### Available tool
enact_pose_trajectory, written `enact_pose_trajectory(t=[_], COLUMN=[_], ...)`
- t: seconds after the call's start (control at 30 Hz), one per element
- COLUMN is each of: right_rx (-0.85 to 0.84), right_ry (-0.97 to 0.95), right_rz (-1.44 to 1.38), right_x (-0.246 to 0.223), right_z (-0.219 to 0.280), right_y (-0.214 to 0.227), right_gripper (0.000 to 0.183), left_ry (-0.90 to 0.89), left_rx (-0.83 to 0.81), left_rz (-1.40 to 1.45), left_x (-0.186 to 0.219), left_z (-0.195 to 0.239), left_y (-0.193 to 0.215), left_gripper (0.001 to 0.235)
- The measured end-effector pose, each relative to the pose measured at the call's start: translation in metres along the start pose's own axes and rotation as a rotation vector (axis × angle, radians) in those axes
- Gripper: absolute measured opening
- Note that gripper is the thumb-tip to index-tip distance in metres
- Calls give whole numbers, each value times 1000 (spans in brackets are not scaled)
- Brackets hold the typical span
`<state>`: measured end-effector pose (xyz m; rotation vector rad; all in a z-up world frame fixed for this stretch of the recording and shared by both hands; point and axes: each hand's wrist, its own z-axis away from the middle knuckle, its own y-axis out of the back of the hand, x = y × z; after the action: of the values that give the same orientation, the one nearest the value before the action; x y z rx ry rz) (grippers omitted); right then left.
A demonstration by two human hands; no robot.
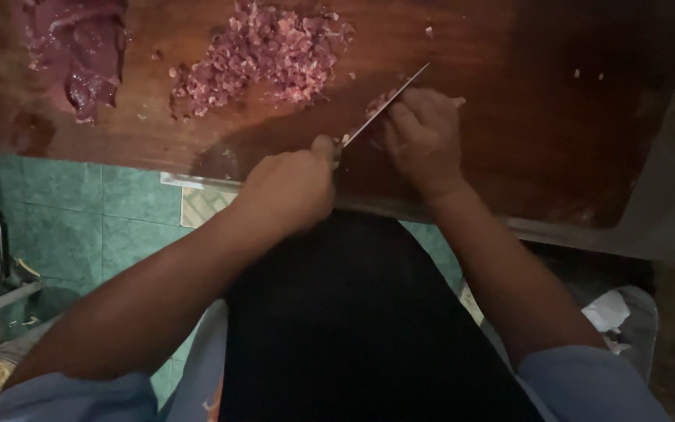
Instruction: Chopping raw organ meat into small pieces on a wooden cutting board with a knife.
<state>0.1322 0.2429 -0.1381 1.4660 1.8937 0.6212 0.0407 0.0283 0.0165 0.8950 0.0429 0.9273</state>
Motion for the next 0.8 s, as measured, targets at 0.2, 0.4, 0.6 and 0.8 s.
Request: enact_pose_trajectory(t=[0.2, 0.4, 0.6, 0.8], right_rx=[-3, 27, -52, -649], right_ry=[5, 9, -120, -325], right_rz=[54, -7, -174, -129], right_x=[-4, -19, -13, -12], right_z=[-4, -24, -14, -18], right_y=[-1, 20, 35, 80], right_gripper=[6, 3, 27, 104], left_ry=[-7, 69, 63, 244], left_rx=[122, 40, 360, 169], left_rz=[86, 79, -43, 215], left_x=[9, 9, -10, -42], left_z=[-72, -28, -73, -24], left_y=[-26, -11, -27, 35], left_gripper=[32, 34, 33, 44])
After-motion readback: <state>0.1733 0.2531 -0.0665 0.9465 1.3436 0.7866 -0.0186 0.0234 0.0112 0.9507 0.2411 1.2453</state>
